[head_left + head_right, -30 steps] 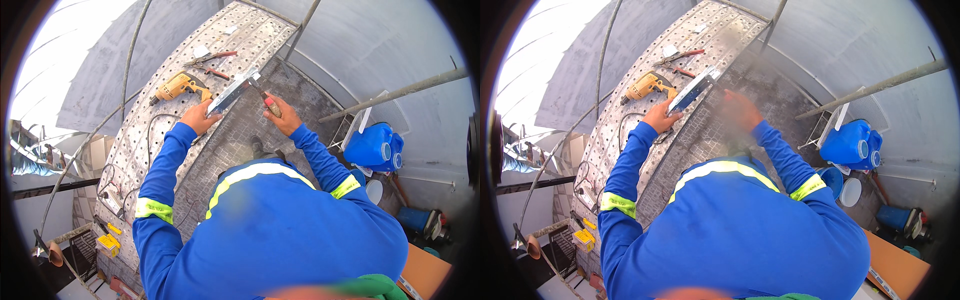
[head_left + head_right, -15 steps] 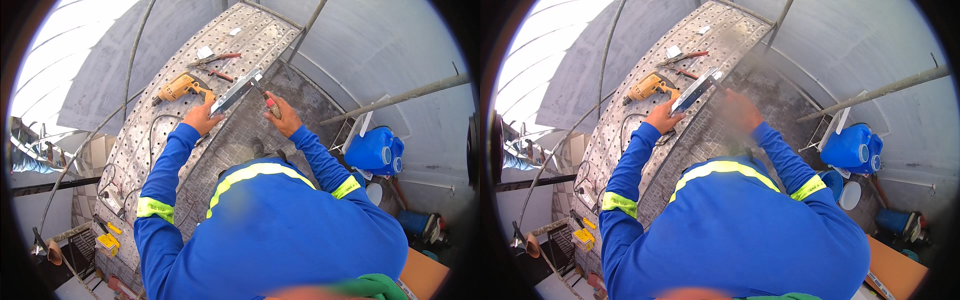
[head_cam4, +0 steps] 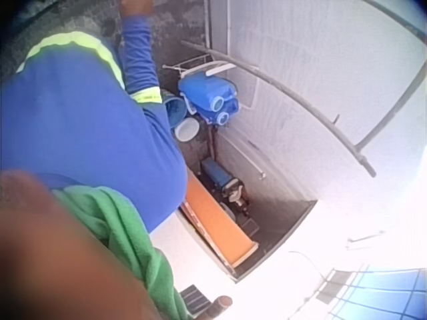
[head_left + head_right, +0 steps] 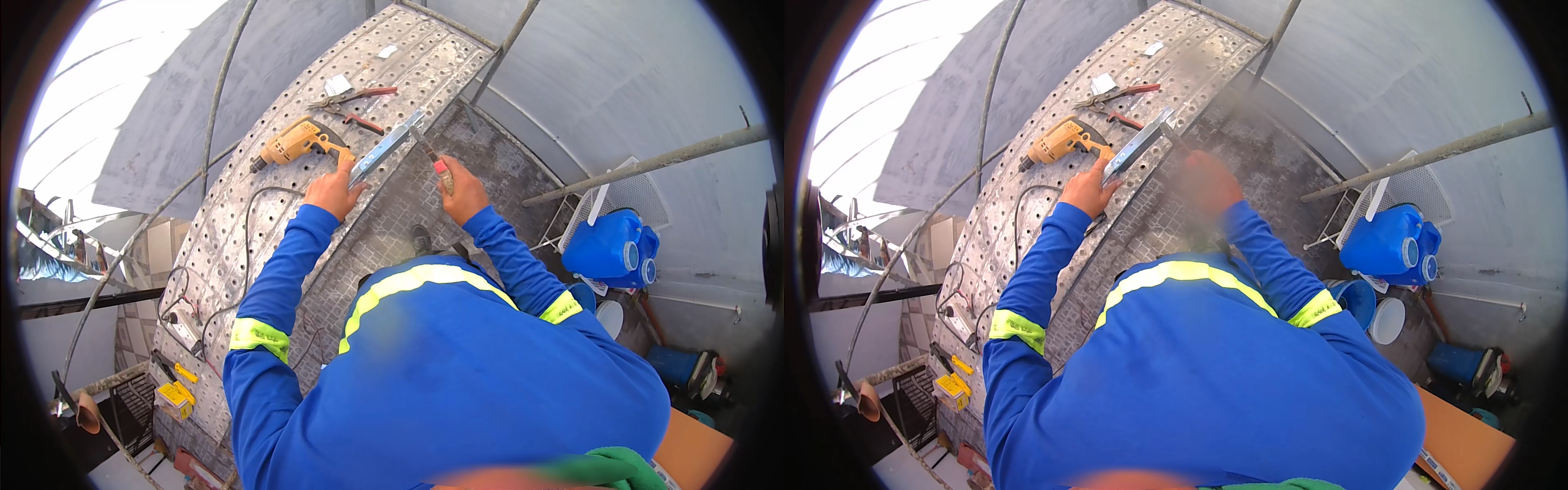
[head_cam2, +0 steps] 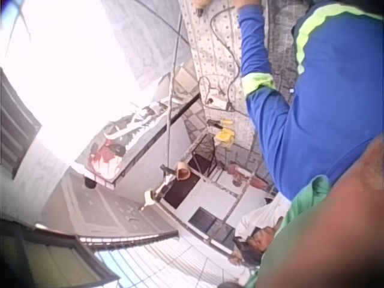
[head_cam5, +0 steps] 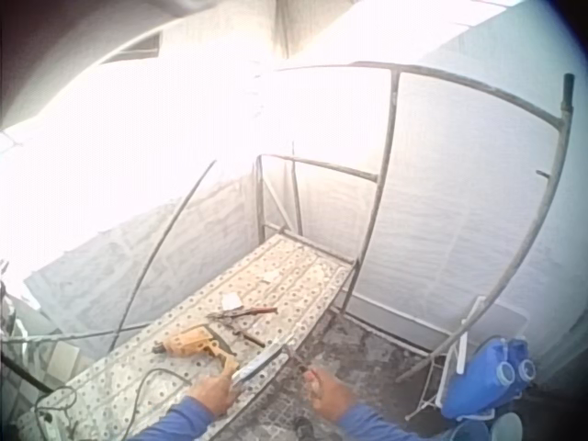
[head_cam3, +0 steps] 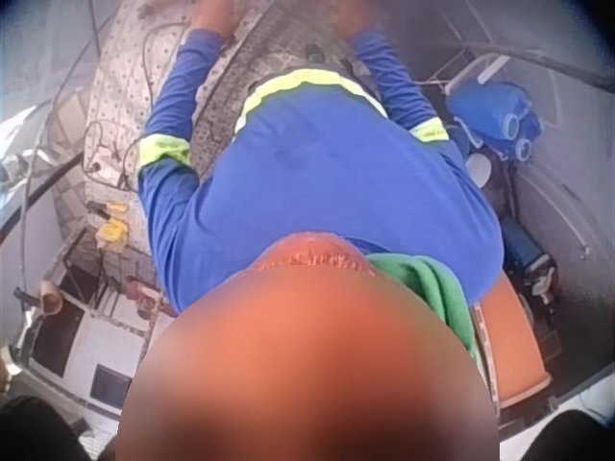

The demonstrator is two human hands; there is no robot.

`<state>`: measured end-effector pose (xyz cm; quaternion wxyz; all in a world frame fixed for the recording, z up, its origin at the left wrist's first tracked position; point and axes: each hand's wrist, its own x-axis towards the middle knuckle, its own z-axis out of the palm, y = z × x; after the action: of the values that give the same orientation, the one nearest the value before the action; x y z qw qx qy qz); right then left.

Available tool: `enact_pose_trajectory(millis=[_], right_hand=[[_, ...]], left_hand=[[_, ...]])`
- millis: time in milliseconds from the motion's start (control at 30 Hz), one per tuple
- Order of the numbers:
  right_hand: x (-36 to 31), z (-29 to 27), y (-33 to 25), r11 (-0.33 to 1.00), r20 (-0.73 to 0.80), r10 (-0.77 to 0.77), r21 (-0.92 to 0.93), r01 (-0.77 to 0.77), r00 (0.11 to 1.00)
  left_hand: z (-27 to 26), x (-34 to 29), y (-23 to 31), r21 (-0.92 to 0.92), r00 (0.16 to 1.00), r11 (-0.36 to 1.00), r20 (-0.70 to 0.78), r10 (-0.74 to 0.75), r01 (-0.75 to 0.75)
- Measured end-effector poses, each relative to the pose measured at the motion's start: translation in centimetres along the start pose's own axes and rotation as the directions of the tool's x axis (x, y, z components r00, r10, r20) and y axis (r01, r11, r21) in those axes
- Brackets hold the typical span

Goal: The person uses tin snips to cut a long metal strip into smaller pieces on a perforated metal work surface. The person holds the strip with one hand and cuts with the other, then sets the cut pieces aside.

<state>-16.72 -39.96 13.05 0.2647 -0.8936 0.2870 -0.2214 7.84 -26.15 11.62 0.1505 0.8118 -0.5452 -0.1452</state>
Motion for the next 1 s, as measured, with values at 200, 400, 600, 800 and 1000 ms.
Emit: enact_pose_trajectory(millis=[200,400,600,800,1000], right_hand=[[0.4,0.6,1.7,0.989,-0.043,-0.067,0.128,0.072,0.997],[0.7,0.8,3.1,0.986,-0.012,-0.049,0.157,0.051,0.999],[1.0,1.0,2.8,0.997,-0.062,0.043,0.068,-0.039,0.997],[1.1,0.2,2.5,0.966,0.095,0.132,0.212,-0.15,0.987],[1.6,-0.1,2.6,0.981,0.159,0.096,0.155,-0.121,0.983]], left_hand=[[-0.6,0.1,-1.0,-0.107,0.997,0.992,-0.034,0.067,-0.07],[-0.7,0.0,-1.0,-0.124,0.997,0.99,-0.026,0.066,-0.069],[-0.6,0.0,-0.5,-0.017,0.998,0.999,-0.051,0.04,-0.041],[-1.0,-0.1,-0.4,-0.029,0.999,1.0,-0.033,-0.011,0.01],[-0.7,-0.1,-0.6,-0.034,0.999,0.999,-0.052,0.008,-0.01]])
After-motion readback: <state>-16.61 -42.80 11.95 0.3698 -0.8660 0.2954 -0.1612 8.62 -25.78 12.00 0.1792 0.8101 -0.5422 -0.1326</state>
